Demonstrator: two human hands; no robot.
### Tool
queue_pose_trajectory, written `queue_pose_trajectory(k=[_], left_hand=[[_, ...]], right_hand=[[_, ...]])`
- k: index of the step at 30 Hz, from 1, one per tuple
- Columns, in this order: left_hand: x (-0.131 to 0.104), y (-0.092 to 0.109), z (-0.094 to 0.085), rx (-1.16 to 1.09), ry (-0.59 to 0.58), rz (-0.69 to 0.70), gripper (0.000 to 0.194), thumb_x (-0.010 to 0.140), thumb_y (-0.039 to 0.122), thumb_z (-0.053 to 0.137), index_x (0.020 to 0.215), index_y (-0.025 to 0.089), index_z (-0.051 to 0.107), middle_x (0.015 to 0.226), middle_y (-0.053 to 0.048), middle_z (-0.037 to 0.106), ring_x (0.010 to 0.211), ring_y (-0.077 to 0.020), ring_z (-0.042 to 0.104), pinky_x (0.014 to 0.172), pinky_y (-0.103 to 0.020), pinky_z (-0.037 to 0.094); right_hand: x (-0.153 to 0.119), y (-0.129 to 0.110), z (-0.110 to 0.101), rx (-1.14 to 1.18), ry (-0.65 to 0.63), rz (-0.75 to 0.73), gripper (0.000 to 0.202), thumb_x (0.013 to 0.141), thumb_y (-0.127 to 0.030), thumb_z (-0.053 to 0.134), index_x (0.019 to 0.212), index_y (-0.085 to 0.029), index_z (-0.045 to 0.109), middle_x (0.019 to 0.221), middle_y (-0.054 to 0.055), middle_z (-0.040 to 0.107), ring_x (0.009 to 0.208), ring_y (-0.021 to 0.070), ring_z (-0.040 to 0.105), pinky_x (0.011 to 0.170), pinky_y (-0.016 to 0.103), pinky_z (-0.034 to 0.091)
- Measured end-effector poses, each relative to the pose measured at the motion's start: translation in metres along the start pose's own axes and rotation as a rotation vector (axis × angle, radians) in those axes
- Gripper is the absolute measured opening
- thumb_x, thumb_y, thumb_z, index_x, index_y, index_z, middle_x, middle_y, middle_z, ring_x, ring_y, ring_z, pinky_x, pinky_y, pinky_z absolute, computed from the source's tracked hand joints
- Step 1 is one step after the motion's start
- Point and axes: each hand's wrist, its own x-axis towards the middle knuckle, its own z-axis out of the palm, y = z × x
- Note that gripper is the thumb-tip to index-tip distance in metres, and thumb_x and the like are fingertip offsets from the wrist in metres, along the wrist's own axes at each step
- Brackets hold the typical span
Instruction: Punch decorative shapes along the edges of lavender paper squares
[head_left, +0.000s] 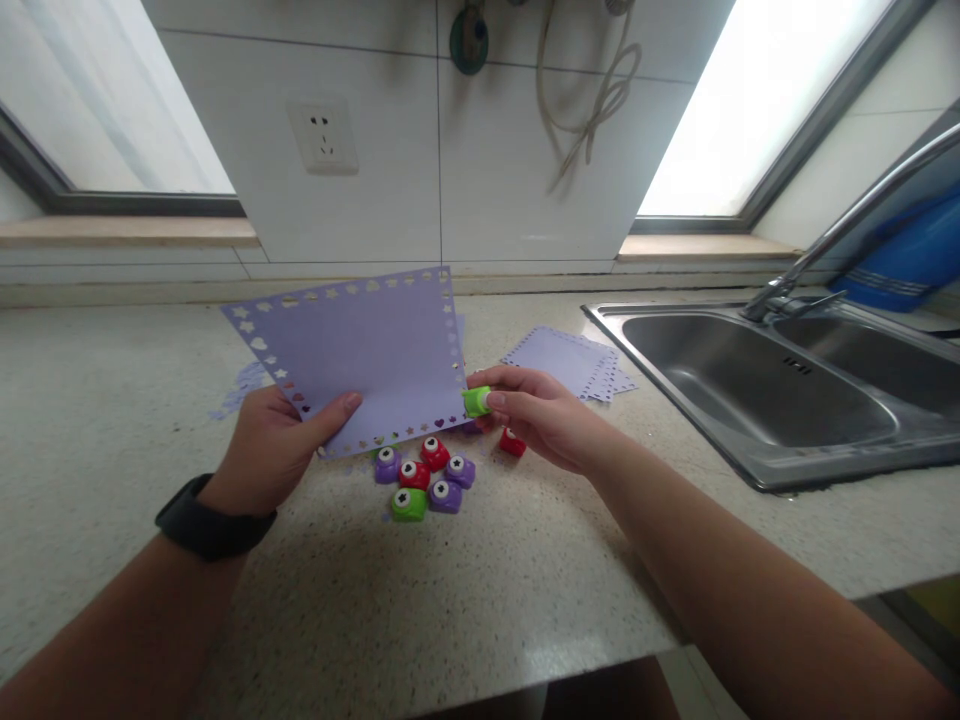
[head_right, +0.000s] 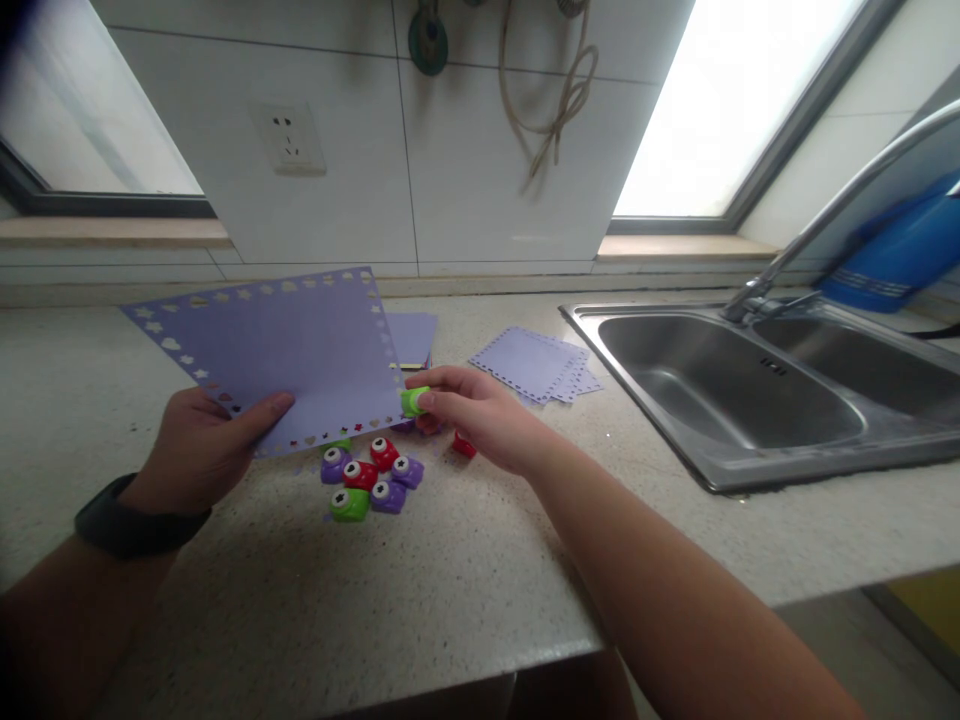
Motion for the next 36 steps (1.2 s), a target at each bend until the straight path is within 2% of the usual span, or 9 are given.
queue_pose_trajectory(k=[11, 17, 26, 36], left_hand=[[-0.0004, 0.0014, -0.0001, 0.089, 0.008, 0.047, 0.016, 0.077, 0.039, 0.085, 0.089, 0.028, 0.085, 0.098, -0.002, 0.086, 0.088, -0.0283, 0.081, 0.085, -0.038, 0.066], [-0.0002, 0.0016, -0.0004, 0.110, -0.009, 0.072, 0.015, 0.079, 0.041, 0.085, 0.090, 0.030, 0.085, 0.099, -0.003, 0.086, 0.090, -0.0294, 0.082, 0.088, -0.040, 0.066], [0.0000, 0.0000, -0.0018, 0.104, -0.011, 0.075, 0.014, 0.080, 0.035, 0.083, 0.094, 0.032, 0.085, 0.103, -0.001, 0.086, 0.093, -0.0262, 0.082, 0.090, -0.035, 0.065], [-0.0001, 0.0025, 0.0019, 0.115, 0.019, 0.095, 0.013, 0.076, 0.035, 0.084, 0.087, 0.029, 0.084, 0.093, 0.000, 0.086, 0.079, -0.0221, 0.080, 0.072, -0.028, 0.066]], right_hand=[[0.0011, 0.0036, -0.0037, -0.057, 0.003, 0.008, 0.035, 0.085, -0.040, 0.083, 0.114, -0.022, 0.076, 0.097, 0.005, 0.073, 0.085, 0.0175, 0.066, 0.086, 0.036, 0.051], [0.0018, 0.0046, -0.0048, -0.095, -0.007, 0.005, 0.036, 0.086, -0.043, 0.084, 0.114, -0.022, 0.077, 0.097, 0.005, 0.073, 0.085, 0.0173, 0.066, 0.083, 0.035, 0.053], [0.0022, 0.0057, -0.0056, -0.091, -0.017, -0.006, 0.033, 0.087, -0.040, 0.084, 0.113, -0.022, 0.076, 0.097, 0.005, 0.074, 0.086, 0.0165, 0.067, 0.082, 0.033, 0.053], [0.0024, 0.0064, -0.0050, -0.065, -0.037, -0.020, 0.031, 0.086, -0.038, 0.086, 0.111, -0.022, 0.076, 0.095, 0.002, 0.074, 0.085, 0.0145, 0.068, 0.083, 0.031, 0.052]])
